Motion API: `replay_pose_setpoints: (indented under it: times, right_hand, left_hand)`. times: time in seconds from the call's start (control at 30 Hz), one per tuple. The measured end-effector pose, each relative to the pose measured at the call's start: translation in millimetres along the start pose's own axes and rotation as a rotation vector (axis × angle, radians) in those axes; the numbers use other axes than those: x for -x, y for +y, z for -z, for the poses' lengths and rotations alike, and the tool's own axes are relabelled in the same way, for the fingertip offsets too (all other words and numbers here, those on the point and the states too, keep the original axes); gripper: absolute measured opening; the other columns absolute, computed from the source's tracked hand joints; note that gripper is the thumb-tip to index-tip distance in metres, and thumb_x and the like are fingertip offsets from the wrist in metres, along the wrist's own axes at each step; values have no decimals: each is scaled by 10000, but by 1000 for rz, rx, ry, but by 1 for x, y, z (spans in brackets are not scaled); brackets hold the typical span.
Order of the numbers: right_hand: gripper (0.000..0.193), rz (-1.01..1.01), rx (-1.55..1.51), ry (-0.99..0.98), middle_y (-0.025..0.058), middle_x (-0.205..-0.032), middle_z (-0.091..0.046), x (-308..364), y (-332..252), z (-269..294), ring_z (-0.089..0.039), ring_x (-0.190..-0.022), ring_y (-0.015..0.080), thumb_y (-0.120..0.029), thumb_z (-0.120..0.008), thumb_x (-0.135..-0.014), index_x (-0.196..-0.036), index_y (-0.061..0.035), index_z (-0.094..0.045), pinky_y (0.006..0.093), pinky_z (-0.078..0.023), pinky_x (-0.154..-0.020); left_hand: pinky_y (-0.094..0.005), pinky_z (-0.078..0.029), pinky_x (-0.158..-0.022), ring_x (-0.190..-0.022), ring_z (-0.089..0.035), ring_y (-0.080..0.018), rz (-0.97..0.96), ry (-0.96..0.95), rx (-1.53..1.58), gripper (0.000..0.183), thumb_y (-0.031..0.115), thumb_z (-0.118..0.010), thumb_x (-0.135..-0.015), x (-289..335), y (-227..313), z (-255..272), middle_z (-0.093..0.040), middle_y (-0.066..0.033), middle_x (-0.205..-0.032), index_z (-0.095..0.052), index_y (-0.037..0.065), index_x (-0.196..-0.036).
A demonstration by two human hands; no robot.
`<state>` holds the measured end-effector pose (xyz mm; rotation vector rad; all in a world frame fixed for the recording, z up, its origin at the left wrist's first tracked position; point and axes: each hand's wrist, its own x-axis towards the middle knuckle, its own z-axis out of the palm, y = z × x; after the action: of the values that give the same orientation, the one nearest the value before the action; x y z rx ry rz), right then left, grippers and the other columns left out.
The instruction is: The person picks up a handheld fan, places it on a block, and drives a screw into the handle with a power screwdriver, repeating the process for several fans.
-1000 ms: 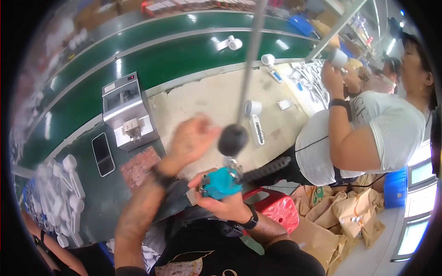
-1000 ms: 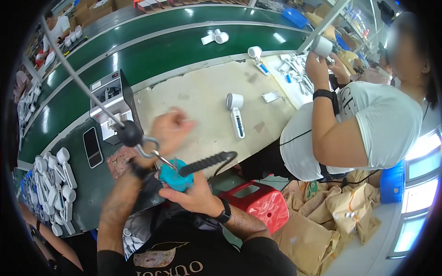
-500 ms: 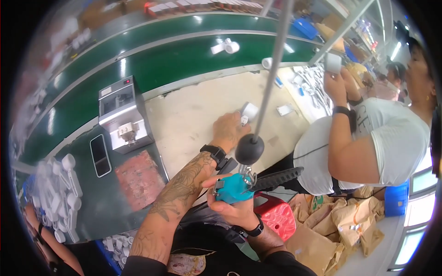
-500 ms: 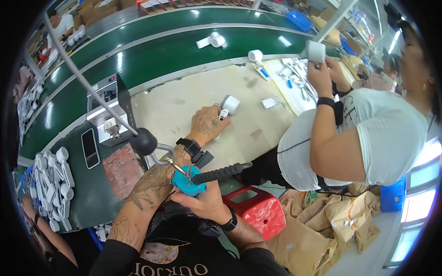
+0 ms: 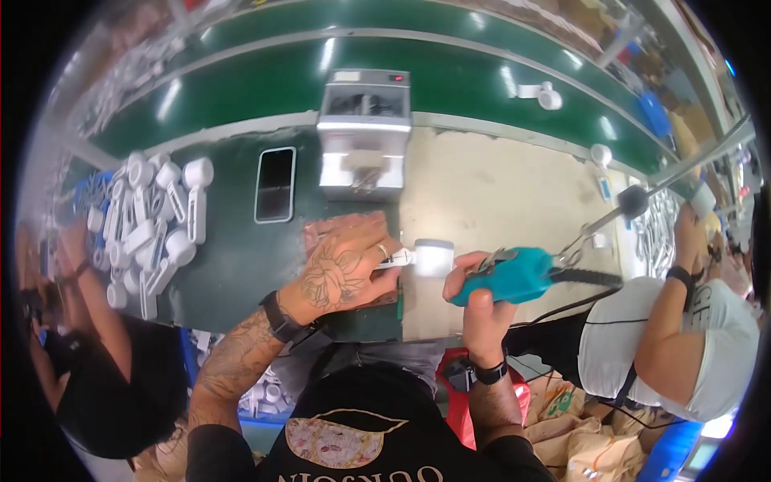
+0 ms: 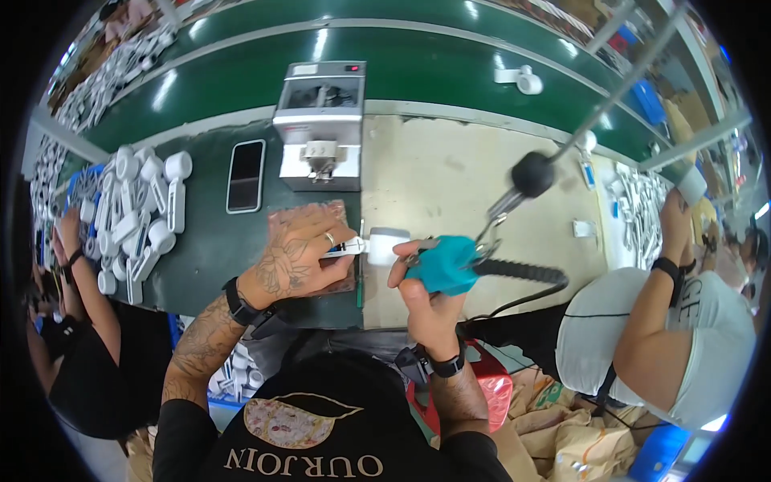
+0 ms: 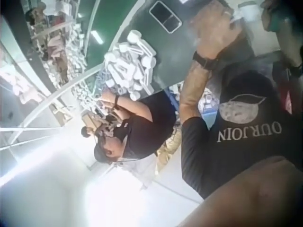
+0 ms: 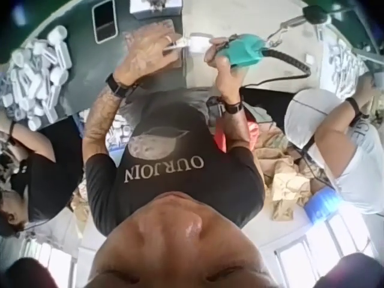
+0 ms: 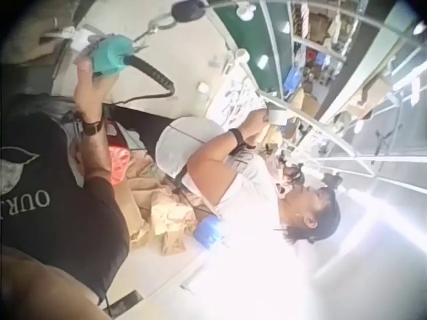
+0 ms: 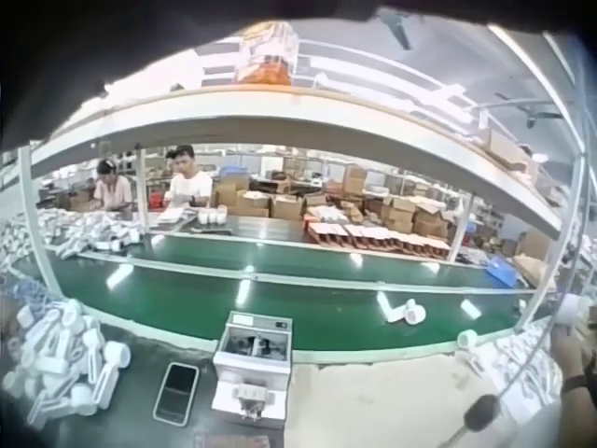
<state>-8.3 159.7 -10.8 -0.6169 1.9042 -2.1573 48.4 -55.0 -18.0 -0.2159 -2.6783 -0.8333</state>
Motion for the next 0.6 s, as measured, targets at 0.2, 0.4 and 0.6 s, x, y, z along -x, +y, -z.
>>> replay_pose_setpoints:
  times: [0.2, 0.4, 0.6]
  right_hand:
    - [747, 119, -174, -35, 62, -713, -520, -22, -16, -50, -527, -630, 171, -666, -607, -887, -1121, 37, -506, 315, -435, -575]
    - [722, 225, -208, -63, 62, -661, -500, -41, -8, -85, -507, -561, 176, -665, -609, -882, -1100, 16, -508, 321, -428, -527]
    - [713, 215, -184, -103, 64, -664, -505, -45, 4, -92, -508, -561, 174, -647, -615, -893, -1102, 27, -514, 322, -438, -534]
  left_hand:
    - [-423, -505, -935, -970, -648, -319, 46, 119, 57, 289, 200, -771, -781, 33, -17, -7, -679, -100, -992, -687, 58, -1019]
    - [-421, -502, -907, -976, -632, -306, -11, 208, 55, 288, 225, -782, -783, 36, -22, -8, -666, -89, -1011, -684, 68, -1004]
    - [-445, -480, -952, -1091, -593, -325, 10, 106, 117, 346, 252, -750, -801, 40, -25, -5, -639, -156, -1177, -667, 41, -1062]
